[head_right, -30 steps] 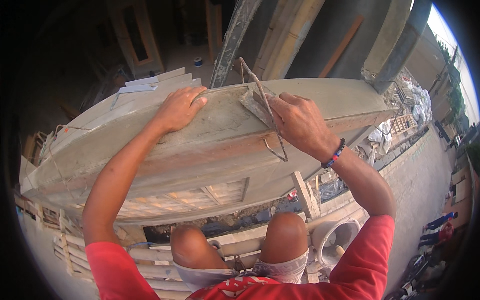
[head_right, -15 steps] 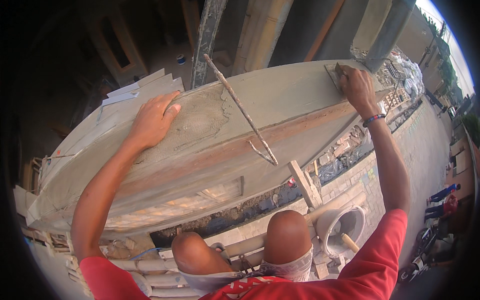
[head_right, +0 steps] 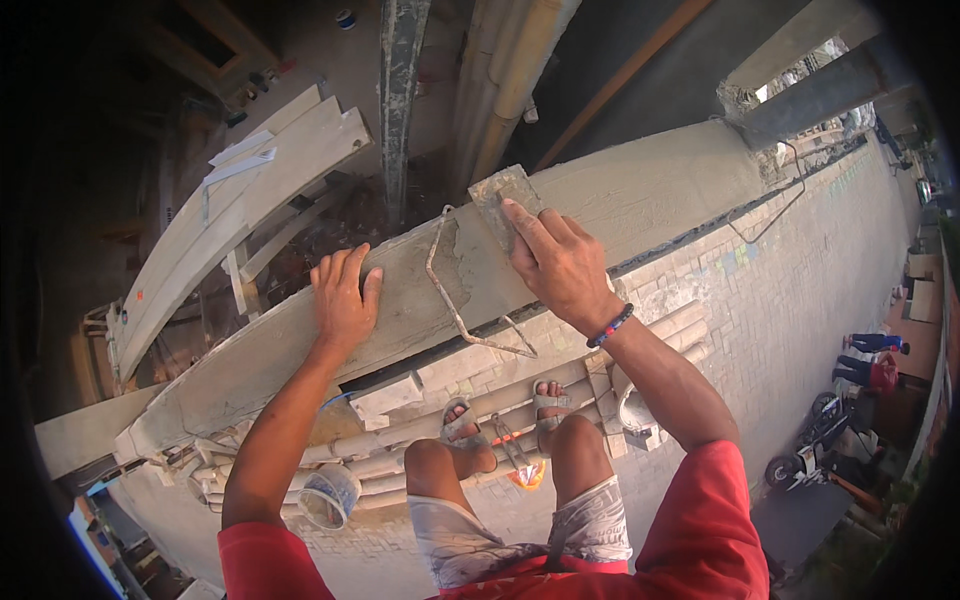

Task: The person scoops cement from a bucket with a trowel and applies it to a curved concrete surface, smoothing it with a hand trowel. The person repeatedly scoops and spreads cement along the surface while standing on scaffolding.

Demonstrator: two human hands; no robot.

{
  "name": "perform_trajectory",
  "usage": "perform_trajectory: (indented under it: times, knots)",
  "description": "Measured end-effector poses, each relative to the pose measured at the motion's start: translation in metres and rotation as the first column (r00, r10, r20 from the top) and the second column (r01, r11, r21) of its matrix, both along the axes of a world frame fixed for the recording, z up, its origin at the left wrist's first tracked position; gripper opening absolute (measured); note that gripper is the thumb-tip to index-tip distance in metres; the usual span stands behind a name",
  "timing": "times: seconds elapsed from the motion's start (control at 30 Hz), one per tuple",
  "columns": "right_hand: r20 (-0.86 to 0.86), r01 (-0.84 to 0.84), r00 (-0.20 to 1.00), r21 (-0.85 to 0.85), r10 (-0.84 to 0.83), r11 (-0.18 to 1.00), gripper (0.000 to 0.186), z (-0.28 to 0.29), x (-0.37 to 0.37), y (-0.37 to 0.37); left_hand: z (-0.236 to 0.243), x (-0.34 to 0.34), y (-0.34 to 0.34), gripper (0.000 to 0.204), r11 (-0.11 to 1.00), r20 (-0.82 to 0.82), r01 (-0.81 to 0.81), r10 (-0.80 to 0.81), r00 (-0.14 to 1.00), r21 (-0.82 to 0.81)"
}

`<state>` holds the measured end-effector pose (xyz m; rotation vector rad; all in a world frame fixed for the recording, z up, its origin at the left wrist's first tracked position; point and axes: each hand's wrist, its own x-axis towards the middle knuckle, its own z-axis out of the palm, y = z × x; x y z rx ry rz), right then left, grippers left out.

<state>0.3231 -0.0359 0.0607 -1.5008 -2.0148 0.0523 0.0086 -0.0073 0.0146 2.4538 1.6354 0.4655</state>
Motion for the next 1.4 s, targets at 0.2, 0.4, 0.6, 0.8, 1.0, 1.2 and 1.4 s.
perform_trajectory:
  times: [0.2, 0.4, 0.6, 0.8, 1.0, 1.2, 1.4]
  knots:
    - [0.159, -0.091, 0.981, -0.116, 0.109, 0.989, 0.061, -0.022, -0.018, 0.014, -0.003, -0.003, 0.002, 0.041, 1.0, 0.012, -0.002, 0.002, 1.0, -0.015]
    - [0.209, 0.226, 0.959, -0.151, -0.192, 0.962, 0.055, -0.017, 0.071, 0.036, 0.0, 0.003, 0.009, 0.043, 0.999, -0.02, 0.01, -0.01, 1.0, -0.038]
    - [0.356, 0.704, 0.683, -0.088, -0.638, 0.705, 0.045, 0.017, 0.25, 0.03, -0.002, 0.0, 0.009, 0.046, 0.997, -0.069, -0.002, -0.004, 0.998, -0.082]
    - [-0.244, 0.292, 0.75, -0.712, -0.614, 0.639, 0.036, 0.084, 0.226, 0.102, 0.004, 0.0, 0.005, 0.049, 0.983, -0.089, -0.01, -0.007, 0.996, -0.183]
    - [0.622, 0.102, 0.741, -0.477, 0.254, 0.873, 0.028, 0.035, 0.253, 0.217, 0.003, 0.0, 0.008, 0.05, 0.978, -0.074, 0.007, -0.023, 0.997, -0.209]
    - [0.481, 0.412, 0.876, -0.768, 0.017, 0.489, 0.025, 0.008, 0.245, 0.248, 0.006, 0.001, 0.007, 0.048, 0.982, -0.053, -0.002, -0.008, 0.999, -0.191]
    - [0.217, 0.256, 0.965, -0.905, -0.149, 0.34, 0.029, 0.021, 0.192, 0.232, 0.009, 0.0, 0.006, 0.046, 0.965, -0.028, -0.023, 0.016, 0.999, -0.263]
